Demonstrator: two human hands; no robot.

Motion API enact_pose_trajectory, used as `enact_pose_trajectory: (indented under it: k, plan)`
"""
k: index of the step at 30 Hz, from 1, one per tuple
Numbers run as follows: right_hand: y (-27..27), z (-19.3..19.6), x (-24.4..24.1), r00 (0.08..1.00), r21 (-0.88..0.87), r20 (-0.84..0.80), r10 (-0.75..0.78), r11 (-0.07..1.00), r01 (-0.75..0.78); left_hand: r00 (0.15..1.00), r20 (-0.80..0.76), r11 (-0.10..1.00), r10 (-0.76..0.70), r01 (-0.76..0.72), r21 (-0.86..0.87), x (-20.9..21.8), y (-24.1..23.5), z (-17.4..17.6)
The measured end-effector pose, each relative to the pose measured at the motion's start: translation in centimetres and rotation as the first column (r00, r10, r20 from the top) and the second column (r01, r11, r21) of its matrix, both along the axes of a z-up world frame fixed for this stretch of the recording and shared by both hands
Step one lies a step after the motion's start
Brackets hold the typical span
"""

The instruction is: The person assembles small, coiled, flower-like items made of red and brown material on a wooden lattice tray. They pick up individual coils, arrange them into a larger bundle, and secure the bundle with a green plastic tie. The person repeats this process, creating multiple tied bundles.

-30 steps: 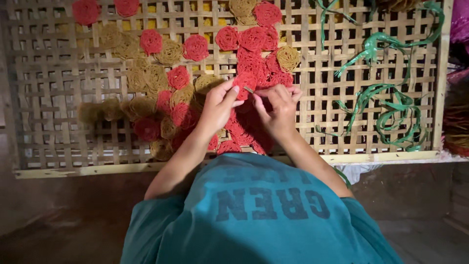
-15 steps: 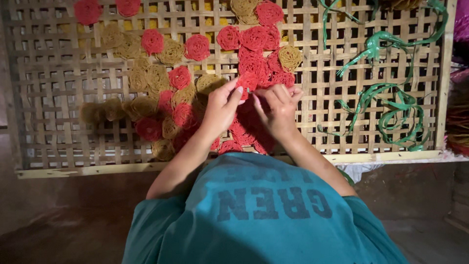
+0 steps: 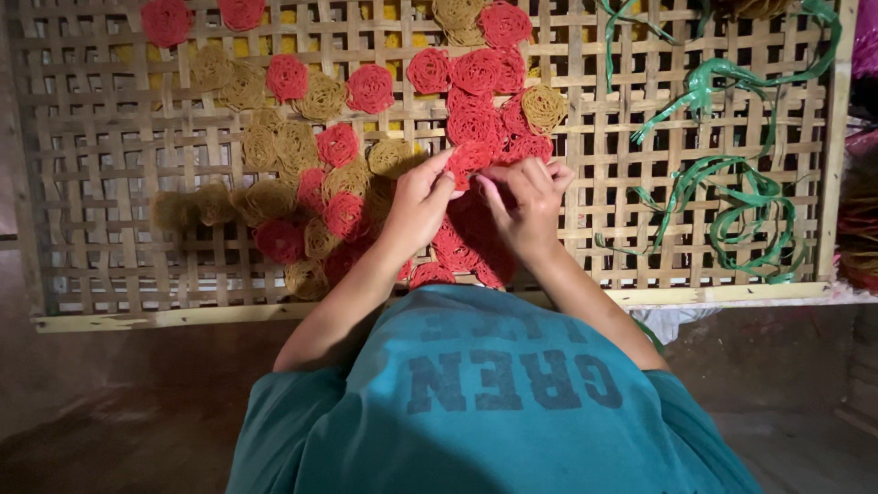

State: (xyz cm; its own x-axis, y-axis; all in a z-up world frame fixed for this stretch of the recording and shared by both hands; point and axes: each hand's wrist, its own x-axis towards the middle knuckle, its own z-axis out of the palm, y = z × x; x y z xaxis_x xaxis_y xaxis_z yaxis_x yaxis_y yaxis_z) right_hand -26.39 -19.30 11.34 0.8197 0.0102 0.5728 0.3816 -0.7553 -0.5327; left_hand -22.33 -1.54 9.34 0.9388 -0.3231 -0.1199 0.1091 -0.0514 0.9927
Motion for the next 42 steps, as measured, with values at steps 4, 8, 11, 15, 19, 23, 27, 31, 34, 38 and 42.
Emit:
enact_pose_trajectory:
  k: [4, 8, 11, 15, 19, 23, 27, 31, 34, 38, 42]
  plan:
    - [-0.1, -0.1, -0.1, 1.000, 0.009, 0.014, -0.007, 1.000, 0.006, 0.997, -0.080, 1.000, -0.008, 0.010, 0.019, -0.1, 0.1, -0.9]
    - [-0.1, -0.1, -0.3, 1.000, -0.019, 0.005, -0.004, 1.000, 0.004, 0.995, -0.098, 0.999, 0.009, -0.013, -0.038, -0.2, -0.1, -1.3]
    - [0.0, 0.0, -0.3, 1.000, -0.010, 0.007, -0.005, 1.000, 0.005, 0.995, -0.089, 0.996, 0.033, -0.040, -0.079, 0.0, 0.0, -1.2]
    - [0.1, 0.0, -0.4, 0.999, -0.007, -0.032, -0.002, 1.000, 0.001, 0.995, -0.088, 0.994, 0.041, -0.050, -0.099, 0.0, 0.1, -0.9]
    - [0.2, 0.0, -0.3, 0.999, -0.014, -0.044, -0.009, 1.000, 0.008, 0.997, -0.057, 0.999, 0.045, -0.043, 0.024, -0.1, 0.0, -0.4]
    - [0.2, 0.1, -0.4, 0.998, -0.010, -0.060, 0.015, 1.000, -0.016, 0.998, -0.027, 0.998, 0.050, -0.049, 0.027, -0.1, 0.0, -0.1]
    - [0.2, 0.1, -0.3, 0.997, -0.024, -0.073, 0.010, 1.000, -0.012, 0.998, -0.031, 0.998, 0.046, -0.046, 0.032, 0.0, 0.0, 0.2]
    - [0.3, 0.2, -0.4, 0.997, -0.029, -0.079, -0.008, 1.000, 0.006, 0.998, 0.040, 0.997, 0.044, -0.046, 0.063, -0.3, -0.3, 1.4]
    - [0.4, 0.6, -0.3, 0.996, -0.013, -0.086, -0.011, 1.000, 0.009, 0.992, 0.128, 0.972, 0.018, -0.047, 0.231, -0.8, -0.3, 3.0]
    - [0.5, 0.7, -0.1, 0.996, -0.020, -0.085, -0.016, 1.000, 0.014, 0.989, 0.140, 0.958, -0.053, 0.011, 0.287, -1.2, 0.0, 4.1]
    - [-0.1, -1.0, -0.2, 0.994, 0.010, -0.107, -0.017, 1.000, 0.018, 0.977, 0.210, 0.940, -0.038, -0.036, 0.338, -1.1, -0.1, 2.5]
